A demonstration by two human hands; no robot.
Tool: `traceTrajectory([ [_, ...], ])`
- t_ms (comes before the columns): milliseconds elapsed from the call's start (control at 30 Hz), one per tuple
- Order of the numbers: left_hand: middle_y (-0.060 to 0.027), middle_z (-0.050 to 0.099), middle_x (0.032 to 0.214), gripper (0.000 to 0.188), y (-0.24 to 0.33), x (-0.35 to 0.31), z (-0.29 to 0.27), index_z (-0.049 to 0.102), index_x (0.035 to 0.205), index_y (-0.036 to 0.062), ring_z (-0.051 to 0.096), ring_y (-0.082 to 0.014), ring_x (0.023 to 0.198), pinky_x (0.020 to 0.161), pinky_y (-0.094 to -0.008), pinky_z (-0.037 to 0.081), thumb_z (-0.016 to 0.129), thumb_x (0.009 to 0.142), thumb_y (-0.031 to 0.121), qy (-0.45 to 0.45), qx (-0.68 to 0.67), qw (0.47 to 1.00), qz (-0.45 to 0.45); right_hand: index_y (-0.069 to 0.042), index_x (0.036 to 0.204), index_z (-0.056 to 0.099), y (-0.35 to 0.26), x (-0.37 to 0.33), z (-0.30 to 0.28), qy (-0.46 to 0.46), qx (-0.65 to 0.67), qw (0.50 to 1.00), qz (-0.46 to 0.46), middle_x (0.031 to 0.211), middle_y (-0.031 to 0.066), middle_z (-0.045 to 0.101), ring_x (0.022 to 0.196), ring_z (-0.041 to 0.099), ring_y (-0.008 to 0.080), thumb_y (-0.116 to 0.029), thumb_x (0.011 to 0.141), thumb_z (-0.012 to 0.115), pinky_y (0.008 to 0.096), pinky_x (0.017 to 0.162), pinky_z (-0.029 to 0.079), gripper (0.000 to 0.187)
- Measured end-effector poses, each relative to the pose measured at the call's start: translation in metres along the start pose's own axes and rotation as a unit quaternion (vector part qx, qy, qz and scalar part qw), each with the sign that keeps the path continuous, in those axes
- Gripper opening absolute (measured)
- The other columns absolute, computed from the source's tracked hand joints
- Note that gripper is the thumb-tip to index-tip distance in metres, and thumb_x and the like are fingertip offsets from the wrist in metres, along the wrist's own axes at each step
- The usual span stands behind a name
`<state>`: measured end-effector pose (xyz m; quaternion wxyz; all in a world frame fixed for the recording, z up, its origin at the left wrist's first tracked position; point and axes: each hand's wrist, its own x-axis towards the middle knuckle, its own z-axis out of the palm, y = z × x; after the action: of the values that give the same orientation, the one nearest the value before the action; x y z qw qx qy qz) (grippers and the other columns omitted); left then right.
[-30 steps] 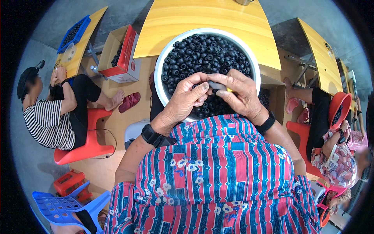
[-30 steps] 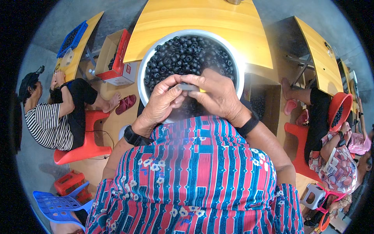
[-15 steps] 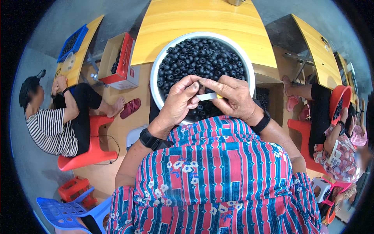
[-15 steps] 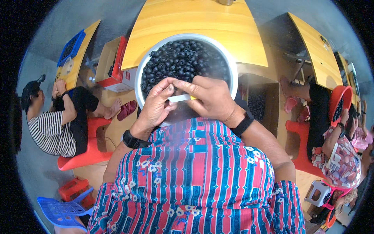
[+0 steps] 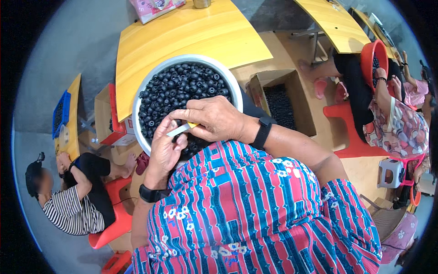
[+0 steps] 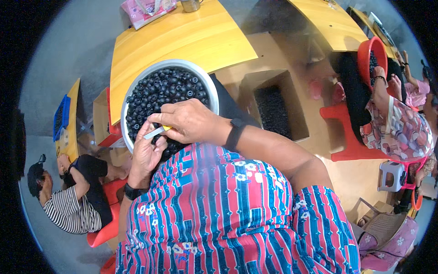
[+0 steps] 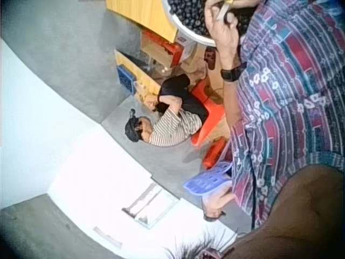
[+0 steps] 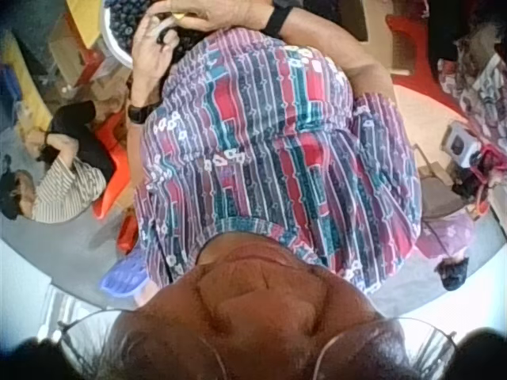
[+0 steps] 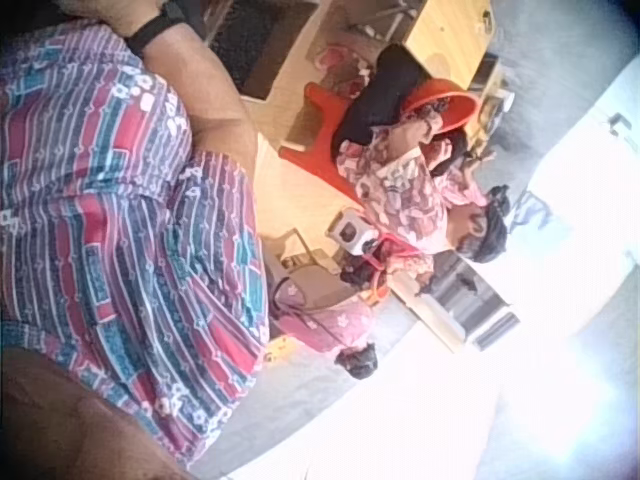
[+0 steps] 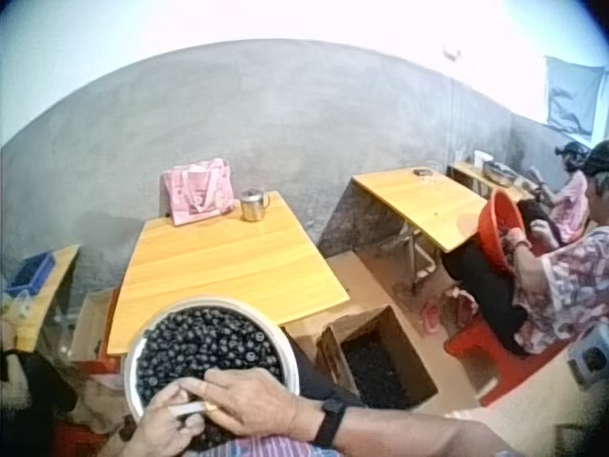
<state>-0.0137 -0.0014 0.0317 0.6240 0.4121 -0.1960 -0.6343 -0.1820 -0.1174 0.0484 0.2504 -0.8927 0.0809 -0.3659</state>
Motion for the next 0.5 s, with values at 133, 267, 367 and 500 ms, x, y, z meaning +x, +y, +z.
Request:
traceTrajectory([
  [133, 0.0005, 0.053, 0.090, 0.021, 0.009, -0.004, 0.008, 0.052, 0.118, 0.0059, 0.043, -0.0054, 0.065, 0.052, -0.0174, 0.033, 0.049, 0.102, 0.018, -0.069, 0.038, 0.997, 0.025, -0.012, 0.109, 0.067, -0.001, 0.002, 0.000, 0.036, 0.069, 0.996, 0.054, 0.076, 0.0102, 0.058, 0.071, 0.063, 0.0298, -0.020, 0.081, 0.067, 0.0393, 0.060, 0.050, 0.030],
  [267, -0.0035, 0.054, 0.092, 0.022, 0.021, -0.001, 0.009, 0.052, 0.115, 0.0063, 0.045, -0.0076, 0.068, 0.055, -0.0195, 0.034, 0.053, 0.101, 0.022, -0.102, 0.064, 0.991, 0.057, -0.009, 0.097, 0.066, 0.004, 0.000, -0.006, 0.056, 0.101, 0.989, 0.093, 0.077, 0.0107, 0.057, 0.071, 0.059, 0.0303, -0.021, 0.085, 0.067, 0.0391, 0.062, 0.046, 0.017],
  [367, -0.0011, 0.053, 0.092, 0.022, 0.023, -0.008, 0.004, 0.053, 0.114, 0.0060, 0.044, -0.0059, 0.067, 0.055, -0.0188, 0.034, 0.054, 0.100, 0.023, -0.099, 0.077, 0.990, 0.065, -0.009, 0.091, 0.064, -0.003, 0.000, -0.009, -0.005, 0.044, 0.997, 0.063, 0.076, 0.0098, 0.053, 0.069, 0.058, 0.0307, -0.028, 0.085, 0.066, 0.0399, 0.060, 0.046, 0.020],
  [500, 0.0013, 0.052, 0.086, 0.018, 0.022, -0.010, 0.009, 0.055, 0.109, 0.0051, 0.040, -0.0022, 0.063, 0.051, -0.0157, 0.030, 0.054, 0.100, 0.021, -0.060, 0.099, 0.989, 0.091, -0.009, 0.088, 0.065, -0.005, 0.001, -0.009, -0.016, 0.019, 0.999, 0.021, 0.074, 0.0090, 0.051, 0.067, 0.058, 0.0293, -0.032, 0.083, 0.067, 0.0393, 0.059, 0.048, 0.024],
])
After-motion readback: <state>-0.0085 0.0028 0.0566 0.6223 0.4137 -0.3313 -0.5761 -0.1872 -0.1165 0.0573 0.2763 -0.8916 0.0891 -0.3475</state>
